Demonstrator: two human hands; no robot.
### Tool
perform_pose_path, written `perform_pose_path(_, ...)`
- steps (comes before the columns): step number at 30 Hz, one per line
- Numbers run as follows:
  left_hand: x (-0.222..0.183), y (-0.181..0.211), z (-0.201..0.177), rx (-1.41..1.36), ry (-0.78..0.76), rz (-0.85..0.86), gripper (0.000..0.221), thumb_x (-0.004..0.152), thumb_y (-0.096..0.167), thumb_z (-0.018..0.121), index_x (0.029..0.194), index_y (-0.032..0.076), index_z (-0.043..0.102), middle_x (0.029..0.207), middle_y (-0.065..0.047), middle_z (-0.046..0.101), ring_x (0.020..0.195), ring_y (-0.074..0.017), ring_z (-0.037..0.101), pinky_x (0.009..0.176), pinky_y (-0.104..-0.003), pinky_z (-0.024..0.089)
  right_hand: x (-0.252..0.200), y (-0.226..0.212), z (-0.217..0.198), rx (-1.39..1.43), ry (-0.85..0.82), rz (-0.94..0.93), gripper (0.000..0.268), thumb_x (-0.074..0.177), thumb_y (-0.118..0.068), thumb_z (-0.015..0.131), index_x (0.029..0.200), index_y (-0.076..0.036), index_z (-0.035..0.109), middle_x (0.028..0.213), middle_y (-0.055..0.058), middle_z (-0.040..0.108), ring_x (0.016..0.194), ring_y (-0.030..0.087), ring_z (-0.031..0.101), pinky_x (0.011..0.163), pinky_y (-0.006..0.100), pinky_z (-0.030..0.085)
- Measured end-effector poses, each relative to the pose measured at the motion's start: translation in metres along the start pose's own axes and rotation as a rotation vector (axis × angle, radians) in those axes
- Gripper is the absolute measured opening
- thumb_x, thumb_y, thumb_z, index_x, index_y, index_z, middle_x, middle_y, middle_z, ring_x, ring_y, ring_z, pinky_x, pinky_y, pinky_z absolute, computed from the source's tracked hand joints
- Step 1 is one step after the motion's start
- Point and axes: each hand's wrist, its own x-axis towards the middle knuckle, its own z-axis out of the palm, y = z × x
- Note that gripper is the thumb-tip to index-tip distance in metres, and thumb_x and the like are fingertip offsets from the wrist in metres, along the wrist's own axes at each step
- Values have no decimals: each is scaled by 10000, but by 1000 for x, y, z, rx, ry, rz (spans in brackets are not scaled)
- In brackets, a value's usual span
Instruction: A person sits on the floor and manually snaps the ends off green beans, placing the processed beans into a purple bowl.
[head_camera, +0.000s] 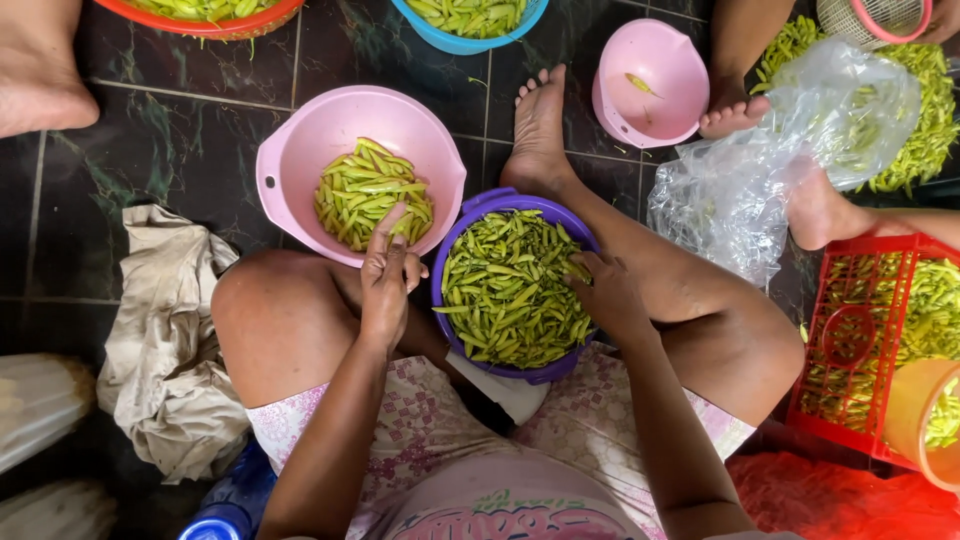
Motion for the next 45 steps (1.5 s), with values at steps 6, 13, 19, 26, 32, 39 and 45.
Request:
perform_pose_path(6, -2, -12, -5, -12, -55, 59, 520, 1138, 53, 327, 1643, 48, 204, 496, 38, 392, 439, -52, 329, 674, -258, 568, -11, -9, -10, 247, -74, 15, 429, 1072, -252, 685, 1409, 7, 626, 1188, 358, 685, 1148, 538, 688, 910, 674, 574)
perform_pose_path(13, -9, -21, 4, 110, -125, 54, 538, 1125, 41, 346, 1639, 23, 187, 476, -4, 475, 398, -73, 357, 564, -227, 478, -24, -45, -27, 524, -27, 55, 406, 1017, -216, 776, 1386, -72, 689, 1189, 303, 698, 1206, 482, 683, 969, 622, 565)
perform_pose_path(19, -13, -2, 17, 144, -154, -78, 547, 1102, 143, 469, 1596, 23, 266, 462, 3, 497, 388, -61, 397, 501, -210, 440, -22, -72, -20, 729, 58, -128, 322, 1039, -120, 729, 1353, -47, 721, 1134, 270, 756, 1099, 398, 750, 903, 553, 620)
perform_pose_path(26, -24, 9, 31, 158, -313, -182, 433, 1025, 133, 639, 1449, 67, 577, 419, -8, 523, 338, -62, 431, 440, -185, 423, -21, -96, 26, 980, 48, -182, 323, 1045, -145, 719, 1339, -11, 732, 1180, 229, 783, 1091, 283, 760, 888, 490, 638)
perform_pose_path(32, -23, 1, 18, 70, -255, -246, 291, 1035, 114, 610, 1295, 12, 694, 420, 14, 498, 398, -20, 402, 594, -236, 538, -15, -109, 65, 1110, 19, -106, 284, 1054, -180, 730, 1227, 43, 760, 1020, 194, 797, 899, 191, 742, 817, 367, 648)
perform_pose_path(39, -24, 1, 15, 66, -319, -274, 279, 1053, 126, 581, 1280, 0, 683, 421, 7, 507, 390, -23, 411, 604, -237, 511, -34, -138, 36, 787, 146, -227, 219, 1081, -181, 697, 1047, 9, 801, 830, 172, 768, 749, 227, 761, 678, 395, 636)
perform_pose_path(45, -28, 13, 18, 32, -346, -302, 271, 1069, 144, 559, 1273, -10, 649, 437, 21, 503, 410, -13, 419, 680, -274, 561, -44, -146, 36, 580, 321, -394, 192, 1094, -137, 663, 968, -21, 749, 772, 131, 714, 680, 269, 708, 607, 400, 578)
